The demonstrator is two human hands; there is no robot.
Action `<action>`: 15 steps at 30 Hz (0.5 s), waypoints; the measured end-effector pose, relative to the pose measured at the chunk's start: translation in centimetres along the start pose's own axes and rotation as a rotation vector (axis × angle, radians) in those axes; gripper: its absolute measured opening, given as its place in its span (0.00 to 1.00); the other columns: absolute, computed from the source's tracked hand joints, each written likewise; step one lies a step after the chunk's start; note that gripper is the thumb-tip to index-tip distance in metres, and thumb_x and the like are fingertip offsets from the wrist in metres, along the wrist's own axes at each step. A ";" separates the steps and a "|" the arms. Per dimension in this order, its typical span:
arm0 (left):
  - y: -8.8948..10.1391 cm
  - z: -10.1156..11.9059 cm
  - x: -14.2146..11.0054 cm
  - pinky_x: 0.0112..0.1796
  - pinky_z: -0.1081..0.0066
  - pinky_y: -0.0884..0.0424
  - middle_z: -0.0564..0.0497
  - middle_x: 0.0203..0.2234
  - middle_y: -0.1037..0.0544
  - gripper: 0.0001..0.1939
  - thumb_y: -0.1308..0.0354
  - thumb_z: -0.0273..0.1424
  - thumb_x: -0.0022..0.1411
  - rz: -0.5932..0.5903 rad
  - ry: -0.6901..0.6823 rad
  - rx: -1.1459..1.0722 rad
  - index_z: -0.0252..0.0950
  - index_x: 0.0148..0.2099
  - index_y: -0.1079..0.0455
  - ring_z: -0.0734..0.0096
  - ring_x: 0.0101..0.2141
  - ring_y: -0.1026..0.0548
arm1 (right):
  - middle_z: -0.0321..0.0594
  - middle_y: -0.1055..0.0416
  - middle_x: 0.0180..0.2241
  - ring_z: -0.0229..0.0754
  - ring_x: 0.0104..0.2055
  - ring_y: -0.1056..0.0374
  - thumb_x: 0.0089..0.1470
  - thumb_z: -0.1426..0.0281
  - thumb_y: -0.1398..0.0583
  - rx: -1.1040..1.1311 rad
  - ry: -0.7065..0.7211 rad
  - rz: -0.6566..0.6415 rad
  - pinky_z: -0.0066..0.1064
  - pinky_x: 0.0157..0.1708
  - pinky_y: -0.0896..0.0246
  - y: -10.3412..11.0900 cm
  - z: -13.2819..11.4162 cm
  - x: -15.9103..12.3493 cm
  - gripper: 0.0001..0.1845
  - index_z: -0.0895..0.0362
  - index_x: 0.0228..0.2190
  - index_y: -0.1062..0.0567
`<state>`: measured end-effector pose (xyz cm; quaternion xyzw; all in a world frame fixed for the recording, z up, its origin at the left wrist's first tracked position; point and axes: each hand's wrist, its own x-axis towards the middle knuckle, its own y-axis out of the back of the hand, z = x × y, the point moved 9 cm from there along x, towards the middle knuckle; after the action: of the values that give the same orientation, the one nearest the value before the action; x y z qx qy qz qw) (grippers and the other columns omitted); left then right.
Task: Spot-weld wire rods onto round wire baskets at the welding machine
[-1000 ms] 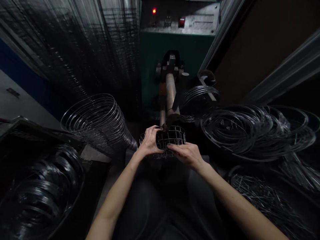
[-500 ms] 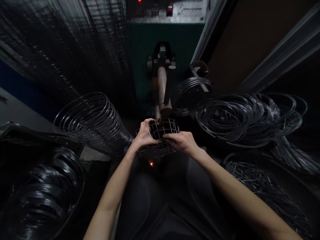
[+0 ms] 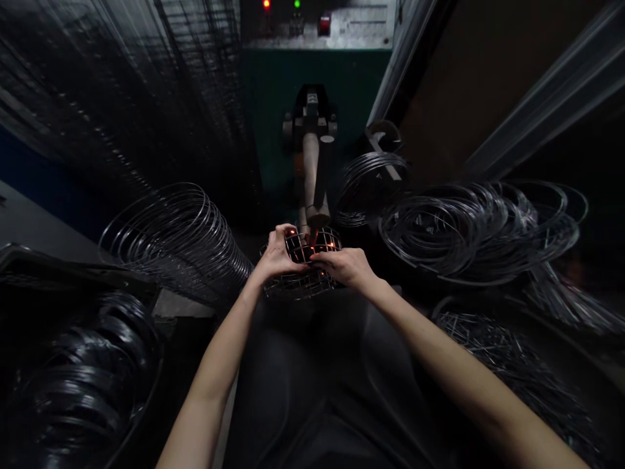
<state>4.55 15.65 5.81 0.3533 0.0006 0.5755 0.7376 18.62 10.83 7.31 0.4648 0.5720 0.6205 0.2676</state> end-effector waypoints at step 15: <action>0.7 -1.4 1.8 0.49 0.57 0.35 0.47 0.46 0.39 0.46 0.27 0.37 0.34 0.017 0.044 0.016 0.42 0.53 0.47 0.56 0.50 0.36 | 0.37 0.33 0.30 0.39 0.29 0.36 0.54 0.62 0.38 0.387 -0.198 0.244 0.28 0.27 0.44 1.5 3.6 0.7 0.07 0.53 0.31 0.25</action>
<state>3.96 17.95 5.85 0.3463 0.0187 0.5894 0.7296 21.80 12.83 8.60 0.6316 0.5908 0.4786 0.1513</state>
